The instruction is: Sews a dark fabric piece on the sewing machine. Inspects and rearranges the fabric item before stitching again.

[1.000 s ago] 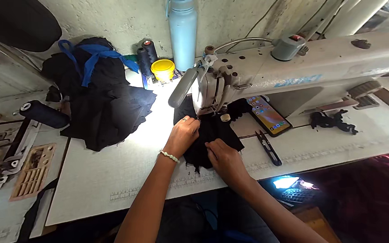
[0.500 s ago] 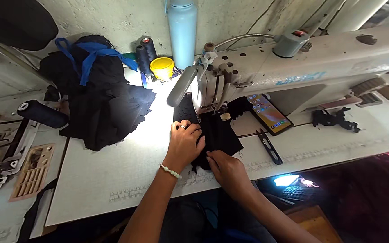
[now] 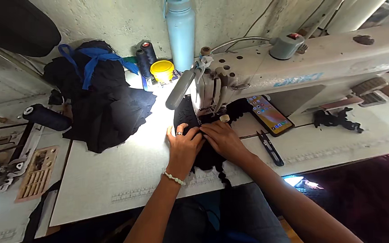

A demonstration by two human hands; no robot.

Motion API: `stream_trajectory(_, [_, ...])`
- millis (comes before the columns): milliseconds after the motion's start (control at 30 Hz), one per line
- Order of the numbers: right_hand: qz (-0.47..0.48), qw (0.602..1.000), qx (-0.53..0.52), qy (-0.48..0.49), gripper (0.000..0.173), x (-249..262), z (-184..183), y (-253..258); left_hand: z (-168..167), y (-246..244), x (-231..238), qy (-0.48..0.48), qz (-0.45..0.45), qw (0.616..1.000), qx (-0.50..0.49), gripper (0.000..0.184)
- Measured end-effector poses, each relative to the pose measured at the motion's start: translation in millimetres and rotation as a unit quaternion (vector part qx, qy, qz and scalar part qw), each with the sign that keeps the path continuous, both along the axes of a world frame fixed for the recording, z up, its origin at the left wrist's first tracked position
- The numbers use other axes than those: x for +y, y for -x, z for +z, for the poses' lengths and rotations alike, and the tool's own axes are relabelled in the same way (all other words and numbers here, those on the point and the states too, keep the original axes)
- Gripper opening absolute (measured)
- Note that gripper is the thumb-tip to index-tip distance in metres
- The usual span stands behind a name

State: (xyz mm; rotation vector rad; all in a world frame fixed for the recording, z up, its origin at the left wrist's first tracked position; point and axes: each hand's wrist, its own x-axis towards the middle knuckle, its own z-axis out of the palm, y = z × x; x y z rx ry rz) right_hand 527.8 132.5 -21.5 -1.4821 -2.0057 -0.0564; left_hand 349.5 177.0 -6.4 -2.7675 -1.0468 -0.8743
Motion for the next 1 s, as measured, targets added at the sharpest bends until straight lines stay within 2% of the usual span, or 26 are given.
stream_trajectory(133, [0.000,0.999,-0.046,-0.022,0.027,-6,-1,0,1,1,0,0.004,-0.015,1.000,0.011,0.016])
stream_trajectory(333, [-0.009,0.998,-0.045,-0.033,0.025,-10,0,3,4,0,1,-0.006,-0.021,1.000,0.009,0.022])
stream_trajectory(467, [-0.007,0.998,-0.058,-0.028,0.027,-12,0,3,1,2,4,0.008,-0.032,0.999,0.008,0.018])
stream_trajectory(600, [-0.005,0.997,-0.062,-0.035,0.025,-10,0,4,13,4,19,0.160,-0.023,0.986,-0.035,0.022])
stream_trajectory(667, [-0.004,0.997,-0.064,-0.037,0.026,-10,-1,3,19,2,31,0.190,0.004,0.981,-0.045,0.021])
stream_trajectory(867, [-0.008,0.997,-0.063,-0.045,0.026,-10,-2,3,47,-27,44,0.319,0.104,0.940,0.053,0.011])
stream_trajectory(1000, [-0.006,0.997,-0.059,-0.042,0.026,-11,-3,3,51,-30,50,0.355,0.112,0.926,0.061,0.012])
